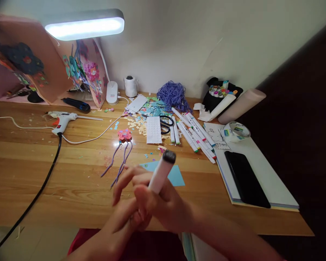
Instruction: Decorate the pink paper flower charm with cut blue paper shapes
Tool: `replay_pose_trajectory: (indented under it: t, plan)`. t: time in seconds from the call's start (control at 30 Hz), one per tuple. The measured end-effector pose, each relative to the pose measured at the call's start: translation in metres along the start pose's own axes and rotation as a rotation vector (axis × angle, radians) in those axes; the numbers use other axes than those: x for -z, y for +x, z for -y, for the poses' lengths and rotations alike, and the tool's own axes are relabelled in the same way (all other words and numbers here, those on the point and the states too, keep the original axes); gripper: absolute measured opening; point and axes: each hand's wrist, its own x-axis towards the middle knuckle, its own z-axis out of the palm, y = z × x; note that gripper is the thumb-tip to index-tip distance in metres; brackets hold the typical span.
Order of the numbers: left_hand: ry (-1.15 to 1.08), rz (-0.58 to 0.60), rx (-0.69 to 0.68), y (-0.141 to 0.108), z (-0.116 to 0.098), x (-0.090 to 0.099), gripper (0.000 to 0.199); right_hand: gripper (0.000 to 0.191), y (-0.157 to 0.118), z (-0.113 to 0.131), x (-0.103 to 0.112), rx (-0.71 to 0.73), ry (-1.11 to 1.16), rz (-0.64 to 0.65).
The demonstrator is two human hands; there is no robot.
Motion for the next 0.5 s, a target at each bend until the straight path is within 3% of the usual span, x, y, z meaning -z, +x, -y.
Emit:
replay_pose_trajectory:
  t: [0.13,0.2,0.3,0.4,0.5]
  plan:
    - [-0.071,-0.028,0.013,-0.005,0.008,-0.005,0.059,0.051,-0.001,-0.019,-0.019,0.0,0.065,-0.115]
    - [0.045,-0.095,0.045,-0.007,0.008,-0.003,0.062,0.05,-0.001,-0.025,-0.025,0.014,0.076,-0.187]
    - [0.22,-0.121,-0.009,-0.003,0.001,0.006,0.065,0.051,0.002,-0.03,-0.026,0.055,0.094,-0.259]
    - [0.347,-0.072,-0.045,0.004,-0.007,0.018,0.067,0.049,0.006,-0.031,-0.015,0.049,0.125,-0.333]
    - [0.492,-0.118,0.053,0.001,-0.012,0.033,0.051,0.044,0.003,-0.034,0.016,-0.092,0.111,-0.459]
